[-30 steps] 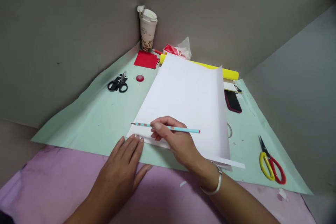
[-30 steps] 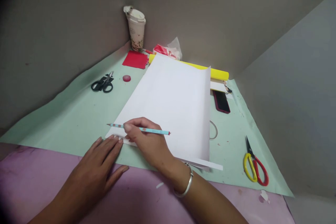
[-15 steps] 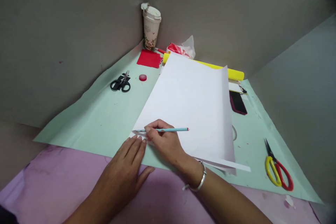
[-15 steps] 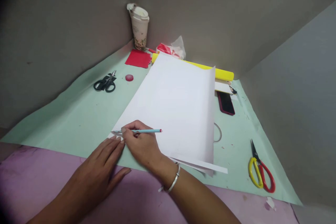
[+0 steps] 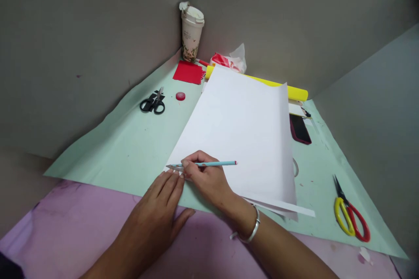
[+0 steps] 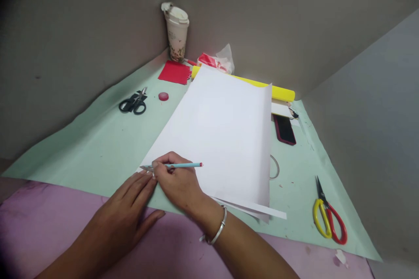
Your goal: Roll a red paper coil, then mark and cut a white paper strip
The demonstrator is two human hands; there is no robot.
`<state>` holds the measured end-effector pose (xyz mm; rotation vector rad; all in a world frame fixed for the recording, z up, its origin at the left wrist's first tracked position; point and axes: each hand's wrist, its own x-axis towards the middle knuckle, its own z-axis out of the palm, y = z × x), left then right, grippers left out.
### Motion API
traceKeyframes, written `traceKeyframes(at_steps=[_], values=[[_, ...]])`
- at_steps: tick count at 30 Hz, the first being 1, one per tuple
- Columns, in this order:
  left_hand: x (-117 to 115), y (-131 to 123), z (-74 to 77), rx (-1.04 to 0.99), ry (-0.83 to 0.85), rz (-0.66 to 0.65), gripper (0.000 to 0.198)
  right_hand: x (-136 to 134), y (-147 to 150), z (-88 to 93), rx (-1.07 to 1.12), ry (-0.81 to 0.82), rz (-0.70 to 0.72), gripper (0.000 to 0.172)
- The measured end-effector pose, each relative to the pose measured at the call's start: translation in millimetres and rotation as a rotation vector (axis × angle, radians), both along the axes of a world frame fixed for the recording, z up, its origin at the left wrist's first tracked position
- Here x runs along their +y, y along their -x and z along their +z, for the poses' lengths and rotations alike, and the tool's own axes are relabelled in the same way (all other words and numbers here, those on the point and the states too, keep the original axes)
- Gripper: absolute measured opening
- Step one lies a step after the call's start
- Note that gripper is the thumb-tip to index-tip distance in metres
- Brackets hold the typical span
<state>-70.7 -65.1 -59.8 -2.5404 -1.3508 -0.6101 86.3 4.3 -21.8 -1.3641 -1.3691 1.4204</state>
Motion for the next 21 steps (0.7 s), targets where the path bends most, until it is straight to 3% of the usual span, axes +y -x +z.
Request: traceKeyframes(at_steps=[21], values=[[-1.3,0.5,-5.6,-0.087,0.054,0.007,0.056,0.4,-0.3,-0.7,-0.02,-0.052,0.034,0.009]])
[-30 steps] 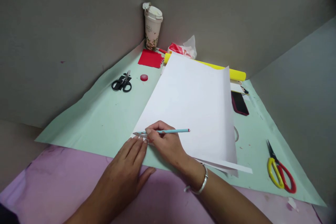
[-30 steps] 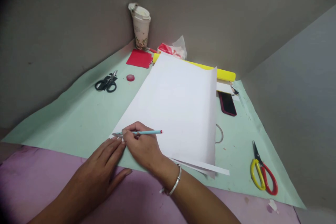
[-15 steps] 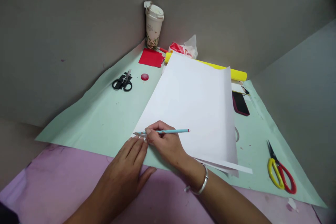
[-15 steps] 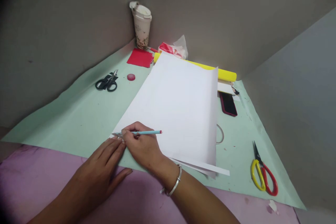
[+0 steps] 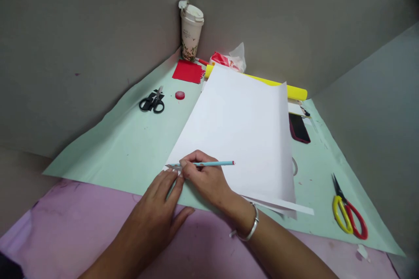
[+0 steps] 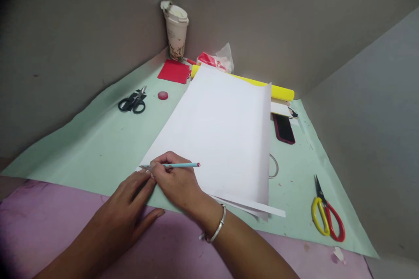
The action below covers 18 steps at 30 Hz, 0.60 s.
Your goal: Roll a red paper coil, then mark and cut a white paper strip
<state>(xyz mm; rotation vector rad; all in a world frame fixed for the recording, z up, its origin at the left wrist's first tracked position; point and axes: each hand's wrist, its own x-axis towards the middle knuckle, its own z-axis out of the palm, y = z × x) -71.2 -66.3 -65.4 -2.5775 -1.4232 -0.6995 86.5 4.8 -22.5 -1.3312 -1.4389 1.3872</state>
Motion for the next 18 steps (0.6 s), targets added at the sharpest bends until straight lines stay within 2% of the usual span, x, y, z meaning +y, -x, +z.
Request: traceKeyframes(at_steps=[10,18], values=[[2.9,-1.8,5.9,0.052,-0.072,-0.013,0.056,0.1,-0.6,0.0,-0.008,-0.052,0.02,0.009],[2.6,-0.8,3.5,0.032,-0.073,-0.009,0.056,-0.7,-2.2,0.6,-0.003,-0.04,0.005,0.008]])
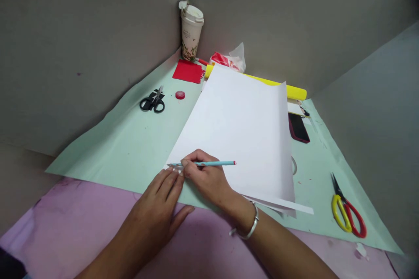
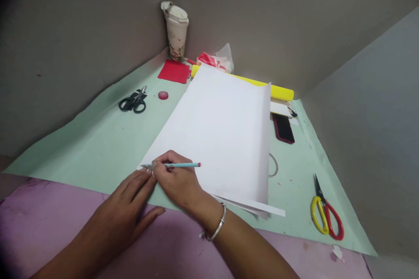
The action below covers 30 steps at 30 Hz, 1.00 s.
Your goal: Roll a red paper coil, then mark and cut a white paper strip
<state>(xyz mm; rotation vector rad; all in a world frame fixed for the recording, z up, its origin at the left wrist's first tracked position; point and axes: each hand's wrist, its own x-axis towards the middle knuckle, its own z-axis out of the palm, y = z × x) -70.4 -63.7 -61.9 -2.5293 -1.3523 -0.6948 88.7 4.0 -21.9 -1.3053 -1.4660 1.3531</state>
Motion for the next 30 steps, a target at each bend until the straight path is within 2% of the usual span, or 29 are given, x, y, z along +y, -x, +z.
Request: traceKeyframes(at_steps=[19,30], values=[[1,-1,6.7,0.048,-0.015,-0.014,0.058,-2,-9,0.8,-0.026,0.005,-0.018,0.009],[0,0,4.3,-0.015,0.019,-0.016,0.054,-5,-14,3.2,-0.031,0.011,-0.026,0.01]])
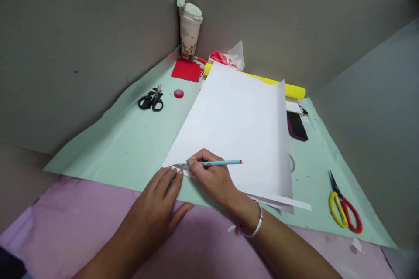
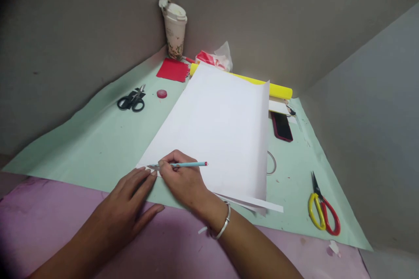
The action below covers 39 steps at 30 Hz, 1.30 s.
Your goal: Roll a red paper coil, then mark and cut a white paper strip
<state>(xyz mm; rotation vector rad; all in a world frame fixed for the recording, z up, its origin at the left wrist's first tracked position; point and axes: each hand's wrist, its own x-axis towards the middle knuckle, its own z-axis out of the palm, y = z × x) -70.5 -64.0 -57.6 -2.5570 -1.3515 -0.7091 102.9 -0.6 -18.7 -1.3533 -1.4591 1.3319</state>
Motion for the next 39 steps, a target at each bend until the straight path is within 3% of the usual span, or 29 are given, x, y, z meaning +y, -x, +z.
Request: traceKeyframes(at_steps=[39], values=[[3,-2,1.0,0.061,-0.031,-0.02,0.053,-10,-28,-5.8,-0.037,-0.005,-0.023,0.012]])
